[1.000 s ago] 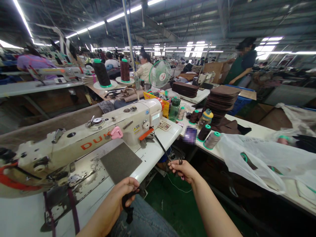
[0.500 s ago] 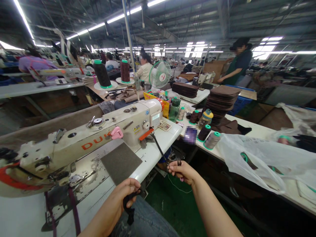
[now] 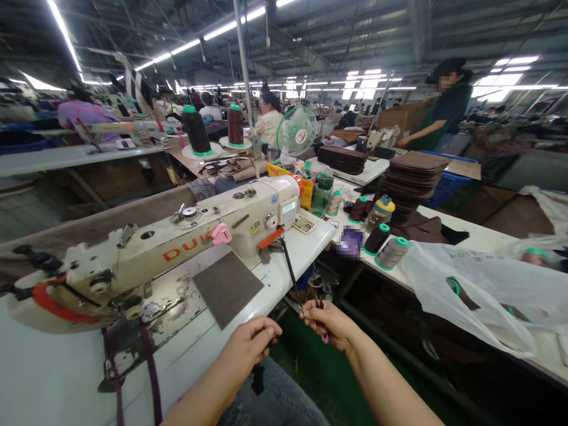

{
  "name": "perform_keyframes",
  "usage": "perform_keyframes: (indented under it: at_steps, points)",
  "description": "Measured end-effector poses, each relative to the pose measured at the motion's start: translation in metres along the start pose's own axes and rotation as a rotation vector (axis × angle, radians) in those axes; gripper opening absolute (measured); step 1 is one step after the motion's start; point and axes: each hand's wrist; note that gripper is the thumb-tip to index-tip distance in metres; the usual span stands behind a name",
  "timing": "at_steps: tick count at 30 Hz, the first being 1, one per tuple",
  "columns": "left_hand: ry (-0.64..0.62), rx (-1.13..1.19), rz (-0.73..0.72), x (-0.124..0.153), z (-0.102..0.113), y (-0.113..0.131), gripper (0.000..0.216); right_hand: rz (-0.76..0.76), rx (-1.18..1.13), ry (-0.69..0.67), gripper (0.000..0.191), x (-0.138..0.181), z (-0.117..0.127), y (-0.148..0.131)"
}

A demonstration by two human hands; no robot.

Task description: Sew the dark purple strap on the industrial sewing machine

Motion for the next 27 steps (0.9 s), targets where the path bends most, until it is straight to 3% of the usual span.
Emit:
perform_keyframes:
  at_steps: [5, 8, 12, 19, 23, 27]
  points:
    - [0.052, -0.050, -0.004, -0.008, -0.026, -0.006, 0.051, -0.061, -0.014, -0.053, 0.027, 0.021, -0.023, 0.014]
    - [0.036, -0.069, -0.030, -0.008, -0.035, -0.011, 0.042, -0.082, -0.022, -0.054, 0.027, 0.032, -0.034, 0.022]
    - [0.048, 0.005, -0.041, -0.009, -0.033, -0.024, 0.036, -0.085, -0.016, -0.033, 0.027, 0.041, -0.042, 0.026]
    - [0.016, 0.206, 0.087, -0.002, -0.030, -0.029, 0.054, -0.081, 0.041, -0.030, 0.023, 0.047, -0.049, 0.022]
    - [0.031, 0.235, 0.099, -0.001, -0.036, -0.028, 0.061, -0.085, 0.178, 0.012, 0.015, 0.043, -0.048, 0.028]
    - [0.065, 0.217, 0.146, -0.006, -0.040, -0.048, 0.060, -0.074, 0.360, 0.137, 0.003, 0.029, -0.028, 0.046]
Point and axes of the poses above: each hand's wrist, its own x-axis away from the middle knuckle, its own z-axis out of the back of the hand, y = z × x, and after that the axes turned 2 degrees about y, right-handed
